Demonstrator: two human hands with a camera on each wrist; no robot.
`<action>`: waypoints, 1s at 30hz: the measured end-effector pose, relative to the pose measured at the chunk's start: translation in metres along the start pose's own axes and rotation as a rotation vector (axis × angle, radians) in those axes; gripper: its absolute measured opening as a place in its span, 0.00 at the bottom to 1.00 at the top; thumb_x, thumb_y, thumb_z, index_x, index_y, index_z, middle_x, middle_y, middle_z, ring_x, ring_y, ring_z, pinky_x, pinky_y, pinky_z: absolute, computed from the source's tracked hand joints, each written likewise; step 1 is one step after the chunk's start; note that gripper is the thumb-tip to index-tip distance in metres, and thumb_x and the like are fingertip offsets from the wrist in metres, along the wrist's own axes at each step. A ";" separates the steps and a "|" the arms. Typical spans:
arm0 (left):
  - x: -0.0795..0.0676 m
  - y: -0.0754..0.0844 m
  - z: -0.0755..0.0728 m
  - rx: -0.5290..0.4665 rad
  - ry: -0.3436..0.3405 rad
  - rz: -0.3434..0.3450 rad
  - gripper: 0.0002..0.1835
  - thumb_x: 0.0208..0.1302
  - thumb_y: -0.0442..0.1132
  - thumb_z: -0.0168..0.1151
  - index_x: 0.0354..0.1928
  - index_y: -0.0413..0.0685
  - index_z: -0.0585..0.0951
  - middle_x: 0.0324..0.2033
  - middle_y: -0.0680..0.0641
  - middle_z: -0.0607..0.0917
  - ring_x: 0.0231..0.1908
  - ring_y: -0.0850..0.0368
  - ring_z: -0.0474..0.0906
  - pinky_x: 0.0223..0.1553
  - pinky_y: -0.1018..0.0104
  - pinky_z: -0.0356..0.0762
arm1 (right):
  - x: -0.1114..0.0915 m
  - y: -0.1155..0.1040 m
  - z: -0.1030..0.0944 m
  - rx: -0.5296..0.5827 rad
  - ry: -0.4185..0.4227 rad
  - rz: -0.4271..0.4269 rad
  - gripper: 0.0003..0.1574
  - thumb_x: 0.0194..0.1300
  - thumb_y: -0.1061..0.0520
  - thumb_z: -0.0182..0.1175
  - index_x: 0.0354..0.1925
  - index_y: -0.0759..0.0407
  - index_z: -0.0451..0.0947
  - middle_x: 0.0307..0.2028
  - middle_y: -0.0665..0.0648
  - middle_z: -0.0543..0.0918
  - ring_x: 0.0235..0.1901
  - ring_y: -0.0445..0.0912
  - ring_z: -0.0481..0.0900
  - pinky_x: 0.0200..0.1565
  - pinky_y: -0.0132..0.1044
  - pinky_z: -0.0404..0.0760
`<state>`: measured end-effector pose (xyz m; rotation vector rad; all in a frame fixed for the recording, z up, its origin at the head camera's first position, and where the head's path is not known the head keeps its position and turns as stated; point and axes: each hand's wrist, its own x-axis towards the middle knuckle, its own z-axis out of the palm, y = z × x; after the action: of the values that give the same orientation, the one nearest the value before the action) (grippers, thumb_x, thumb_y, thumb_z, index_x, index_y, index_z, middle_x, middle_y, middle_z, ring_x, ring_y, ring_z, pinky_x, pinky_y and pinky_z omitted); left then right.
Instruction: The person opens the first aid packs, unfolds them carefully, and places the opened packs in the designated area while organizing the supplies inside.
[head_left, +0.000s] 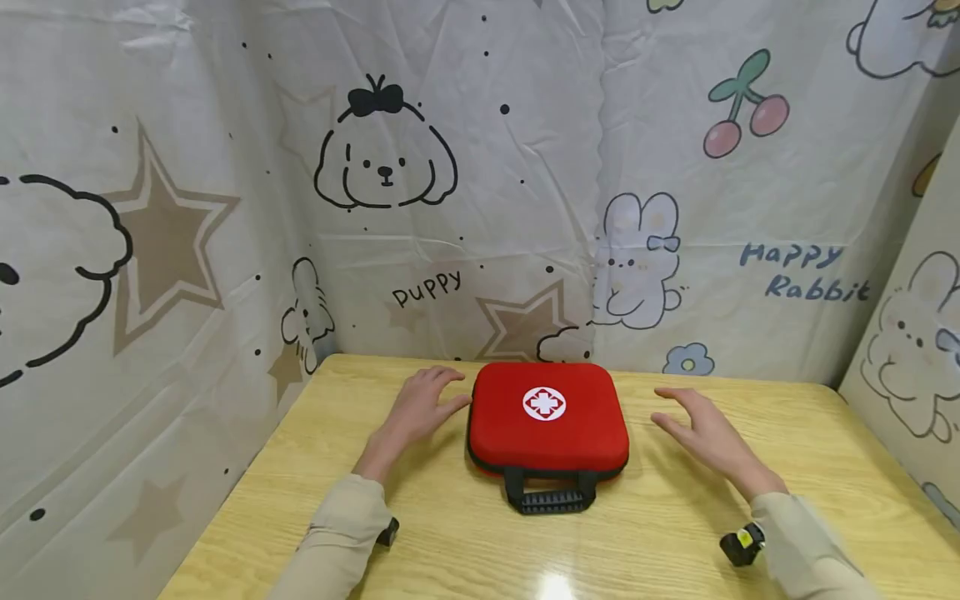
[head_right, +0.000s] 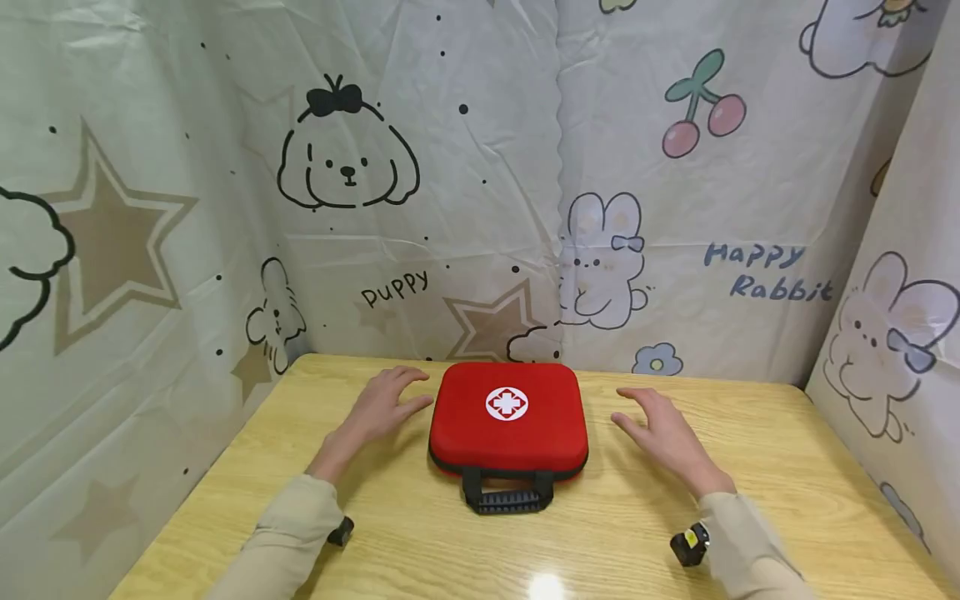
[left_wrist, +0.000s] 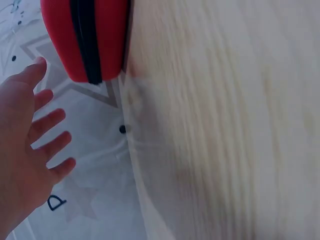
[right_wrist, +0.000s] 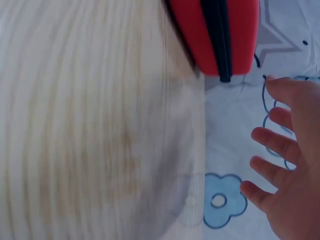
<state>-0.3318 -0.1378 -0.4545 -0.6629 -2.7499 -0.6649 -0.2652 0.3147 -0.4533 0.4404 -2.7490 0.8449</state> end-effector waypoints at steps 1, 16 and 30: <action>0.001 0.003 -0.001 -0.012 -0.003 0.006 0.25 0.68 0.56 0.61 0.60 0.51 0.80 0.59 0.47 0.80 0.62 0.44 0.73 0.65 0.43 0.65 | 0.001 -0.003 0.001 0.011 0.000 -0.001 0.33 0.72 0.47 0.59 0.66 0.66 0.69 0.63 0.70 0.74 0.64 0.67 0.67 0.63 0.64 0.64; 0.019 0.031 -0.003 0.066 -0.122 0.146 0.21 0.69 0.56 0.59 0.60 0.59 0.80 0.57 0.49 0.80 0.58 0.50 0.76 0.62 0.50 0.70 | 0.025 -0.028 0.024 0.088 0.004 -0.029 0.28 0.70 0.50 0.61 0.62 0.65 0.74 0.58 0.67 0.78 0.56 0.62 0.76 0.55 0.61 0.74; 0.022 0.049 0.012 0.141 -0.281 0.150 0.23 0.70 0.57 0.57 0.63 0.62 0.78 0.60 0.48 0.73 0.60 0.51 0.68 0.59 0.57 0.73 | 0.031 -0.038 0.036 0.243 -0.210 0.127 0.42 0.71 0.41 0.57 0.72 0.62 0.61 0.70 0.68 0.66 0.65 0.66 0.70 0.64 0.60 0.69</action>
<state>-0.3288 -0.0847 -0.4393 -0.9839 -2.9240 -0.3649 -0.2852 0.2570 -0.4538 0.4226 -2.9008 1.2396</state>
